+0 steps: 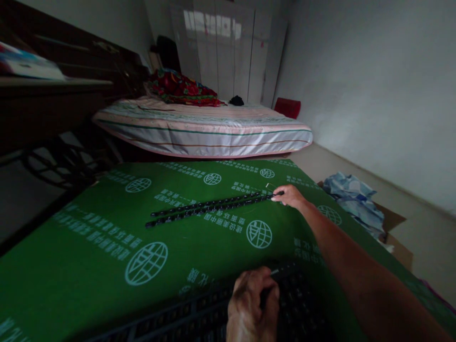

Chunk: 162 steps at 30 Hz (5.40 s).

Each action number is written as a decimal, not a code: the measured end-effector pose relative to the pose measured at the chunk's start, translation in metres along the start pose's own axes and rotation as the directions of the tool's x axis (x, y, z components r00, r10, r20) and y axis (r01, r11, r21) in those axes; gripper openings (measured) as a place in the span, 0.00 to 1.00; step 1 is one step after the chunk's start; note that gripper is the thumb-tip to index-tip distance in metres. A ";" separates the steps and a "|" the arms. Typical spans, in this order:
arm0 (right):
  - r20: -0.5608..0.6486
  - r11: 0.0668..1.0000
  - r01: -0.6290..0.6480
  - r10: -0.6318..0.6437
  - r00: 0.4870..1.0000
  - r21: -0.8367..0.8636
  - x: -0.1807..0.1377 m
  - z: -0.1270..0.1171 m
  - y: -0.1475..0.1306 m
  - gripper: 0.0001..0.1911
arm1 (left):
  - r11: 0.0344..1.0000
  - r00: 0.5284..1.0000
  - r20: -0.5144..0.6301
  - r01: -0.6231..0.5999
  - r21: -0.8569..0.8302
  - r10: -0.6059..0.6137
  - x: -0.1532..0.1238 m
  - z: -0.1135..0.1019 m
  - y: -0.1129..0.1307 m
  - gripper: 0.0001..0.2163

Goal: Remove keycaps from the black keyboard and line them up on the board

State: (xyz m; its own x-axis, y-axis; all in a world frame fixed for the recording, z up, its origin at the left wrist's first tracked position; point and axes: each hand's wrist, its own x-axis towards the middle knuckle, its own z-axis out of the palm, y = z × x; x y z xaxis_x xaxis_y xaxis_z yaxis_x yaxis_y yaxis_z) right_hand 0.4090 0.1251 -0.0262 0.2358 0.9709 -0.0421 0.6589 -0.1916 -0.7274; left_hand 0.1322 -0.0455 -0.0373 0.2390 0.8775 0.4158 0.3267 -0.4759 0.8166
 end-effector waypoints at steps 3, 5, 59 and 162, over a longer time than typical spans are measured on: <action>0.001 1.000 -0.002 0.002 1.000 -0.005 -0.001 -0.001 -0.002 0.17 | 1.000 1.000 0.006 -0.015 -0.002 0.015 0.000 -0.001 0.000 0.09; 0.001 1.000 -0.004 0.004 1.000 -0.008 -0.001 0.000 -0.002 0.17 | 1.000 0.999 0.021 -0.026 -0.005 0.026 0.001 -0.002 0.001 0.10; -0.377 0.996 0.027 -0.058 0.924 -0.087 -0.041 -0.027 -0.023 0.24 | 0.994 0.993 0.113 -0.029 0.101 0.018 0.010 -0.014 0.015 0.09; -0.485 0.893 0.243 -0.032 0.874 0.379 -0.234 0.056 -0.070 0.10 | 0.928 0.957 0.268 -0.198 0.316 0.112 0.014 0.007 0.040 0.08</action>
State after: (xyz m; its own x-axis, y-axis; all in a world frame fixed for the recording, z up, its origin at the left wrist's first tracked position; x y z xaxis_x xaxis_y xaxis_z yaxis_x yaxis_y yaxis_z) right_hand 0.2677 -0.0807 -0.0040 0.5311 0.7852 0.3184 0.3749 0.1192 -0.9194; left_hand 0.1554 -0.0524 -0.0015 0.5106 0.7701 0.3823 0.5449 -0.6338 0.5490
